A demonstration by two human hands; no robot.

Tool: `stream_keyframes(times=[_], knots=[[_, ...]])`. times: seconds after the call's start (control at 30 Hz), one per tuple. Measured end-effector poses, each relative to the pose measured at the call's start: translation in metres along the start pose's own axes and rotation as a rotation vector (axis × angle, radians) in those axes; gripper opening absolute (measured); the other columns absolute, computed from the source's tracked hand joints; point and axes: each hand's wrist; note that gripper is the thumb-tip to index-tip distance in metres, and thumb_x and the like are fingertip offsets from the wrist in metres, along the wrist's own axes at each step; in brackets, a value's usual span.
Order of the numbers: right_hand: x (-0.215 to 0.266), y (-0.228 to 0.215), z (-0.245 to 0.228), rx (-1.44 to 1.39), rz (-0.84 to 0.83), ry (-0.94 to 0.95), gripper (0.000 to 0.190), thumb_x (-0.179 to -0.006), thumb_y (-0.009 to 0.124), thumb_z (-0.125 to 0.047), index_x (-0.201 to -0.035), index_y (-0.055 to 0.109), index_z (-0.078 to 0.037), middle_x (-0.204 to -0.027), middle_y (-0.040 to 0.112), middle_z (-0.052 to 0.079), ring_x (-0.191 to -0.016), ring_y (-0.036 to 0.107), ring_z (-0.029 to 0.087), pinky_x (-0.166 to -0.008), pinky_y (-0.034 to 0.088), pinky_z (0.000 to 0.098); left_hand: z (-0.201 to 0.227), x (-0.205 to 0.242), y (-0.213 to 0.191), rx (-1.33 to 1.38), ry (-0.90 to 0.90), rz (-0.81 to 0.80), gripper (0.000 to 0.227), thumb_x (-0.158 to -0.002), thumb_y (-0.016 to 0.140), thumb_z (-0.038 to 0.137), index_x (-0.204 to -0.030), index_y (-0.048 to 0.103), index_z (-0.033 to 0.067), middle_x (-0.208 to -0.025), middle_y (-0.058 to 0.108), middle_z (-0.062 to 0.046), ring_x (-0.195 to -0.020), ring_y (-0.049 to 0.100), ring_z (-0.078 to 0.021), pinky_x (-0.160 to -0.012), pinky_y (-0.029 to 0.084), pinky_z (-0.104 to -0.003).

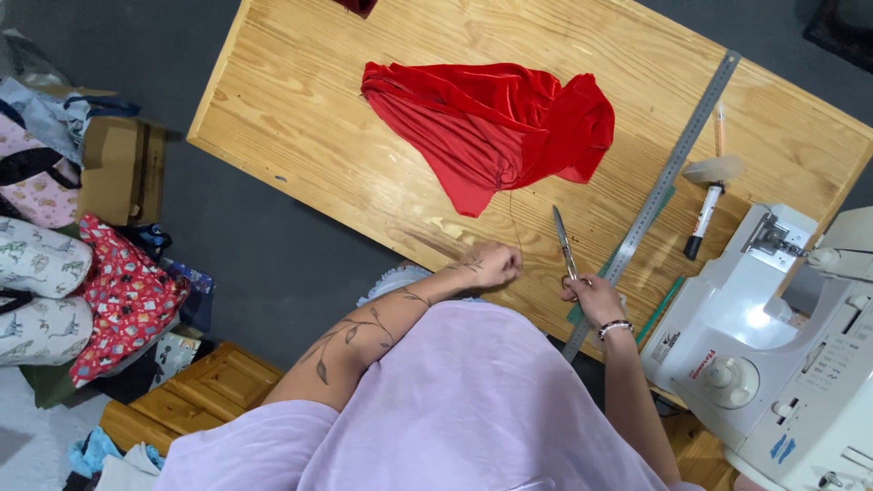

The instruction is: The person cuts a piece of red fabric using scissors on a wooden table. They trim the edges, unfold the fabric to check the shape, and then cut a small strip from the top edge.

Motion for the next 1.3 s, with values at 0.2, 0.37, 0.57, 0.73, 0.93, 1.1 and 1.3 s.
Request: stream_keyframes(times=[0.2, 0.37, 0.57, 0.73, 0.93, 1.1, 1.3], knots=[[-0.039, -0.011, 0.005, -0.191, -0.110, -0.030, 0.044, -0.097, 0.040, -0.027, -0.097, 0.077, -0.004, -0.070, 0.061, 0.004, -0.061, 0.042, 0.014, -0.054, 0.030, 0.0251, -0.013, 0.032, -0.024, 0.230, 0.041, 0.012, 0.023, -0.088, 0.069, 0.036, -0.105, 0.073, 0.0205, -0.072, 0.069, -0.002, -0.084, 0.073, -0.0275, -0.079, 0.056, -0.041], [-0.040, -0.035, -0.021, -0.280, -0.231, -0.109, 0.034, -0.095, 0.044, -0.013, -0.109, 0.072, 0.001, -0.074, 0.056, 0.003, -0.057, 0.036, 0.007, -0.046, 0.027, 0.0182, -0.045, 0.059, -0.036, 0.313, -0.067, 0.149, 0.020, -0.088, 0.070, 0.031, -0.104, 0.074, 0.0195, -0.068, 0.065, -0.003, -0.077, 0.070, -0.0270, -0.076, 0.055, -0.042], [-0.096, -0.052, -0.007, 0.016, -0.361, -0.326, 0.019, -0.083, 0.073, -0.015, -0.095, 0.067, -0.002, -0.072, 0.062, 0.005, -0.067, 0.054, 0.017, -0.064, 0.044, 0.0278, -0.056, 0.076, -0.035, 0.321, -0.125, 0.222, 0.015, -0.088, 0.070, 0.033, -0.101, 0.073, 0.0252, -0.068, 0.064, 0.001, -0.076, 0.069, -0.0213, -0.074, 0.055, -0.037], [-0.082, -0.059, -0.064, 0.506, -0.307, -0.303, 0.047, -0.072, 0.083, -0.050, -0.060, 0.060, -0.011, -0.055, 0.062, 0.009, -0.062, 0.059, 0.028, -0.066, 0.043, 0.0332, -0.044, 0.078, -0.040, 0.323, -0.116, 0.250, 0.014, -0.089, 0.070, 0.032, -0.100, 0.072, 0.0246, -0.070, 0.063, 0.001, -0.078, 0.069, -0.0219, -0.074, 0.055, -0.037], [-0.103, -0.049, -0.077, 0.561, -0.489, -0.275, 0.059, -0.072, 0.071, -0.074, -0.056, 0.068, -0.017, -0.053, 0.067, 0.002, -0.058, 0.059, 0.020, -0.061, 0.043, 0.0273, -0.040, 0.074, -0.038, 0.221, -0.065, 0.311, 0.012, -0.092, 0.065, 0.030, -0.100, 0.069, 0.0225, -0.078, 0.065, -0.001, -0.083, 0.070, -0.0244, -0.075, 0.056, -0.038], [-0.105, -0.046, -0.095, 0.467, -0.570, -0.328, 0.058, -0.077, 0.072, -0.067, -0.055, 0.065, -0.014, -0.048, 0.062, 0.001, -0.053, 0.052, 0.017, -0.056, 0.038, 0.0258, -0.054, 0.061, -0.020, -0.196, 0.120, 0.635, 0.023, -0.096, 0.062, 0.030, -0.116, 0.064, 0.0194, -0.114, 0.060, -0.003, -0.115, 0.059, -0.0228, -0.093, 0.051, -0.036], [-0.099, -0.050, -0.119, 0.484, -0.588, -0.371, 0.057, -0.080, 0.073, -0.064, -0.053, 0.063, -0.014, -0.046, 0.059, 0.001, -0.051, 0.050, 0.016, -0.056, 0.037, 0.0266, -0.049, 0.058, -0.028, -0.309, 0.165, 0.567, 0.057, -0.095, 0.063, 0.035, -0.143, 0.050, 0.0081, -0.148, 0.050, -0.014, -0.141, 0.045, -0.0299, -0.116, 0.037, -0.045]])
Point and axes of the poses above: each hand's wrist, its own x-axis away from the middle knuckle, its own y-axis out of the palm, z = x × y
